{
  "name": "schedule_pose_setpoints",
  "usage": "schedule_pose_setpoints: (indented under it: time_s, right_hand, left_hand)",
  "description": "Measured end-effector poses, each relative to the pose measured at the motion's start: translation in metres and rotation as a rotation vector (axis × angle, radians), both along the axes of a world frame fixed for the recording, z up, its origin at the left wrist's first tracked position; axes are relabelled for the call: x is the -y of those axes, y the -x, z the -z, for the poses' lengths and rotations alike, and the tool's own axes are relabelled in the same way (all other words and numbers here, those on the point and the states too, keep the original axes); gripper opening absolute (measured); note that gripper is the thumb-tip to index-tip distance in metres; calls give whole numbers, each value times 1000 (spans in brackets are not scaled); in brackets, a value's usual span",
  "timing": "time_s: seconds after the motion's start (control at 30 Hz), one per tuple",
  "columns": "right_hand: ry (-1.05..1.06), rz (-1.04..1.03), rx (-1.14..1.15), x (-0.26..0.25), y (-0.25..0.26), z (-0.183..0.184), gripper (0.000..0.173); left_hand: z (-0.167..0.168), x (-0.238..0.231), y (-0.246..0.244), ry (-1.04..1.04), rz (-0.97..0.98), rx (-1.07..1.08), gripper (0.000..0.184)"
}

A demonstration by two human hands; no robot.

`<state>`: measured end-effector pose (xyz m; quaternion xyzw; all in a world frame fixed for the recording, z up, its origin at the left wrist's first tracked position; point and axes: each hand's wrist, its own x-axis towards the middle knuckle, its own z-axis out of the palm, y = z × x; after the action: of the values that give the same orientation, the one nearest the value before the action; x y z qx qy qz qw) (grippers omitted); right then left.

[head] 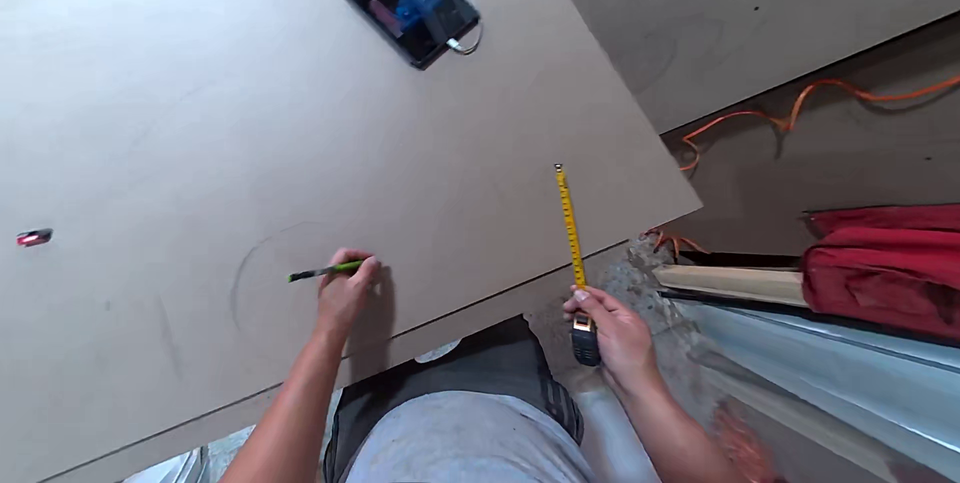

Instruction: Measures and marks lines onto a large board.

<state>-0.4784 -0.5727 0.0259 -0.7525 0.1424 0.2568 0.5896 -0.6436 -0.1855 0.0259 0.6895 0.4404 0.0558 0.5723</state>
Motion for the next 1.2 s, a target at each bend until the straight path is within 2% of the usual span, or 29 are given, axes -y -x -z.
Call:
schedule_pose_setpoints:
  time_s: [0.1, 0.17, 0.27, 0.37, 0.53, 0.6, 0.7, 0.8, 0.87, 1.07, 1.2]
  right_hand:
    - [-18, 29, 16, -15, 81, 8, 32]
    - [-59, -24, -22, -36, 133, 9, 34]
    - [-105, -129, -93, -72, 191, -3, 34]
    - [-133, -190, -96, -101, 228, -13, 31]
    - [-131, -264, -89, -132, 264, 5, 30]
    - [-125, -251, -98, -148, 286, 11, 30]
    - [-96, -250, -100, -172, 328, -6, 29]
    - [-104, -292, -104, -210, 376, -16, 29]
    - [-92, -326, -128, -249, 412, -17, 29]
    - [-67, -450, -243, -395, 512, -10, 27]
    - [74, -536, -276, -442, 552, 6, 25]
  left_hand:
    - [-3, -4, 37, -50, 221, 6, 9]
    - [-7, -13, 86, -52, 257, -24, 10]
    - [-6, -35, 176, -20, 205, -118, 14]
    - [-6, -56, 254, 7, 132, -148, 17]
    - [-16, -65, 371, 43, -102, -248, 19]
    - [-27, -75, 408, 30, -142, -276, 19]
    - [-36, -99, 454, -7, -131, -275, 16]
    - [-38, -148, 475, -36, -184, -246, 14]
    - [-38, -194, 477, -51, -150, -256, 15]
    - [-40, -324, 456, -136, 9, -173, 15]
    - [-35, -371, 435, -117, 12, -149, 14]
